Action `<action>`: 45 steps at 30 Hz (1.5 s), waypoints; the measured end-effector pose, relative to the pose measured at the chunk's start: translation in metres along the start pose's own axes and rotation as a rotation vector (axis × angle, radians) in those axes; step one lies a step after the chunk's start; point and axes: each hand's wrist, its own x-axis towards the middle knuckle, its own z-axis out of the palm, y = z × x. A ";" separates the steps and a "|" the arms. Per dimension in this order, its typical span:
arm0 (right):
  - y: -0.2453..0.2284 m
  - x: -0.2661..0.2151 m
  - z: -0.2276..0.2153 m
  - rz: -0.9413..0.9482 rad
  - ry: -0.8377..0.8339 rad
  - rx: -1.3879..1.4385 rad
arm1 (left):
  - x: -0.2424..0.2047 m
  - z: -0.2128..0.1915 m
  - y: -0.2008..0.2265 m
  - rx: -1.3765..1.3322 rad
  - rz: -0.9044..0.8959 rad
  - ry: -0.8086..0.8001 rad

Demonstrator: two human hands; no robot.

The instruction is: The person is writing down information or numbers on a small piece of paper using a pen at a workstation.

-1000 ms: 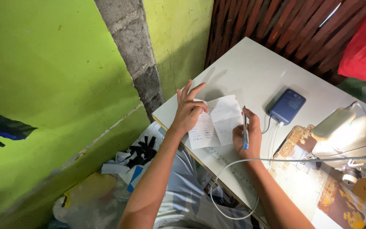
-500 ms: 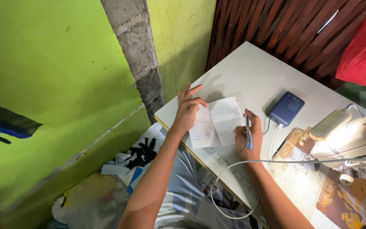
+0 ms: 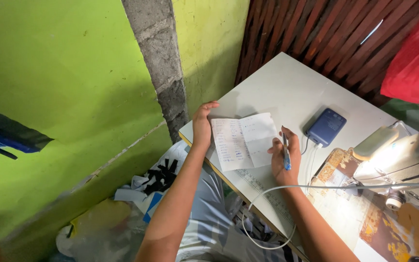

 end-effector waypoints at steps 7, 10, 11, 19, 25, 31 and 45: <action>-0.007 -0.003 0.000 -0.002 0.015 -0.007 | 0.004 -0.001 -0.005 0.050 0.010 -0.033; -0.001 -0.002 0.001 -0.007 0.028 -0.017 | -0.001 0.001 -0.001 0.054 0.055 -0.083; 0.002 -0.002 0.002 -0.012 0.033 -0.018 | -0.003 0.002 0.002 0.062 0.062 -0.104; 0.001 -0.004 0.003 -0.025 0.051 -0.022 | -0.013 0.010 0.022 0.299 0.187 -0.214; -0.002 -0.003 0.006 0.028 0.059 -0.033 | -0.020 0.018 0.028 0.617 0.332 -0.317; -0.020 -0.013 0.000 0.056 0.056 -0.069 | -0.019 0.016 0.019 0.575 0.281 -0.320; -0.013 -0.010 0.002 0.047 0.048 -0.015 | -0.027 0.022 0.039 0.701 0.269 -0.453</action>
